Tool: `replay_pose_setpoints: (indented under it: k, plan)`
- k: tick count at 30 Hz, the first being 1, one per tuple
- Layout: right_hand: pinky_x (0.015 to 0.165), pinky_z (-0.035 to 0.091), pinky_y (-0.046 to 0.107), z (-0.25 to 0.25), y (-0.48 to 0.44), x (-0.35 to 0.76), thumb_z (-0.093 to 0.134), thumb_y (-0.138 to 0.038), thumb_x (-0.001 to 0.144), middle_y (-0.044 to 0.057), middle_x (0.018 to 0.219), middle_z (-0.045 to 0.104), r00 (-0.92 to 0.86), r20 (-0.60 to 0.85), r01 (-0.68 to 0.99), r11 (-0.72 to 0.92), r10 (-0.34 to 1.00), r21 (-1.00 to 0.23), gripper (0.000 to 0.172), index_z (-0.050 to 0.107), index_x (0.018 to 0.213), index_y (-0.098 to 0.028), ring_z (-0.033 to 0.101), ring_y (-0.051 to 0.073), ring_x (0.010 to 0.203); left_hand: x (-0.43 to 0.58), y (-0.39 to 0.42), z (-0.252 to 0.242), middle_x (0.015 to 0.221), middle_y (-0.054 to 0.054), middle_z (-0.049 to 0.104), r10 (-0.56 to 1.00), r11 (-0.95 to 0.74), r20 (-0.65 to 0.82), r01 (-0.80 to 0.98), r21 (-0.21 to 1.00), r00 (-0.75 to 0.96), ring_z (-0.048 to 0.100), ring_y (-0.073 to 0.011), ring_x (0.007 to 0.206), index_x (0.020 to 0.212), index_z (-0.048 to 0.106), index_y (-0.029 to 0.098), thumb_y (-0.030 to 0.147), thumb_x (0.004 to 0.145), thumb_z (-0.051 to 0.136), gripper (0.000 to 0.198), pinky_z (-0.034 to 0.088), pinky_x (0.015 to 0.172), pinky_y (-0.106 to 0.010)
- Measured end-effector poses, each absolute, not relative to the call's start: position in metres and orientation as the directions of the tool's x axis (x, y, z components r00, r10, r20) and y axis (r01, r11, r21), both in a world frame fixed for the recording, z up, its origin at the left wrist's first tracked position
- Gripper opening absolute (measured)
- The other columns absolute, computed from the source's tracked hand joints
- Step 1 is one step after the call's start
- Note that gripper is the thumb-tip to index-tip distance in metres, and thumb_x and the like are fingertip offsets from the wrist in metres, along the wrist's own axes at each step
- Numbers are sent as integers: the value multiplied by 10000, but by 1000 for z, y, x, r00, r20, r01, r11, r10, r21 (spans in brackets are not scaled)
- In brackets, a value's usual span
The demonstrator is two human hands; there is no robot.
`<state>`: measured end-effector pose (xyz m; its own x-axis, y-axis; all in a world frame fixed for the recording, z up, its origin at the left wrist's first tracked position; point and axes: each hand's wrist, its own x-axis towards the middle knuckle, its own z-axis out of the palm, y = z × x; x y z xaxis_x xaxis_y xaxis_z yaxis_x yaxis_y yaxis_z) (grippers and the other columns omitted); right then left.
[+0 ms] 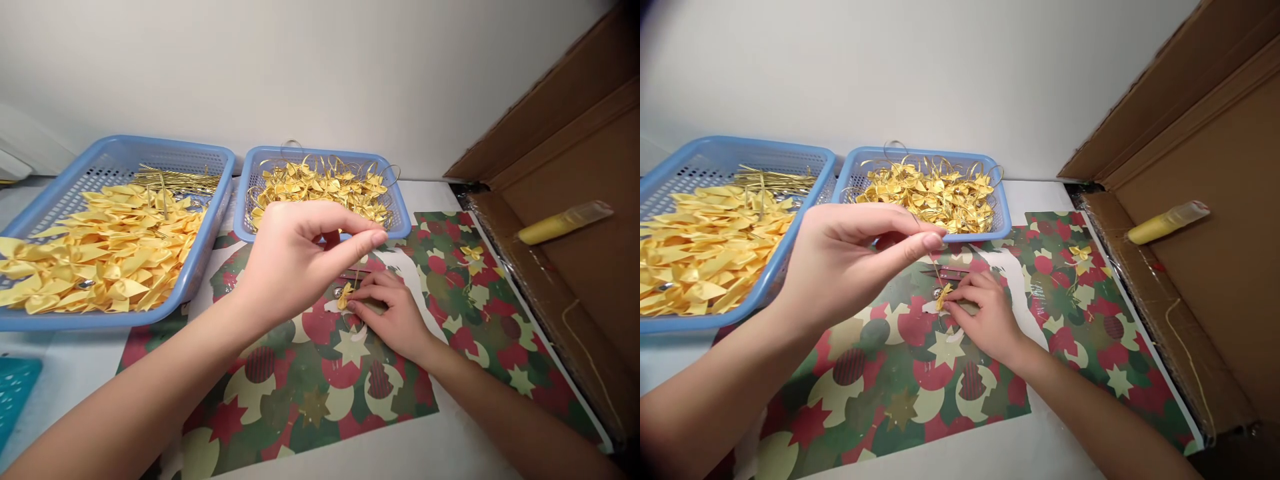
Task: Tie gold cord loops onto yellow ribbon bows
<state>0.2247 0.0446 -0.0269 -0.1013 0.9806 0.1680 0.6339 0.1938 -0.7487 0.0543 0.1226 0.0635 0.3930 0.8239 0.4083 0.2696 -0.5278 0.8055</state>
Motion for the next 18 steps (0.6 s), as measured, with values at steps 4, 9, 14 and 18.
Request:
replay_pose_setpoints:
  k: [4, 9, 14, 18]
  plan:
    - [722, 463, 344, -31, 44, 223, 699, -177, 811, 24, 750, 629, -100, 211, 644, 225, 972, -731, 80, 751, 816, -238, 572, 188, 780, 51, 126, 66, 715, -3, 735, 818, -557, 455, 287, 780, 352, 623, -109, 603, 756, 754, 195, 322, 841, 662, 178, 456, 507, -199]
    - [730, 464, 345, -33, 43, 223, 737, -159, 765, 19, 768, 634, -110, 276, 608, 285, 955, -741, 97, 727, 817, -239, 576, 190, 791, 52, 127, 62, 711, -9, 738, 808, -557, 423, 296, 776, 410, 608, -96, 567, 773, 758, 191, 309, 834, 669, 160, 454, 496, -189]
    - [716, 469, 342, -30, 40, 227, 754, -155, 702, 2, 773, 646, -97, 292, 569, 294, 951, -768, 199, 621, 828, -231, 582, 194, 781, 56, 124, 58, 706, -7, 738, 776, -548, 375, 246, 800, 507, 613, -93, 564, 774, 757, 194, 265, 827, 676, 120, 457, 507, -188]
    - [710, 476, 346, -32, 39, 228, 743, -189, 709, -3, 788, 646, -89, 265, 575, 267, 960, -774, 212, 593, 849, -242, 599, 201, 786, 58, 117, 63, 697, 0, 735, 745, -524, 358, 162, 836, 563, 623, -95, 574, 753, 751, 195, 215, 821, 681, 100, 466, 514, -187]
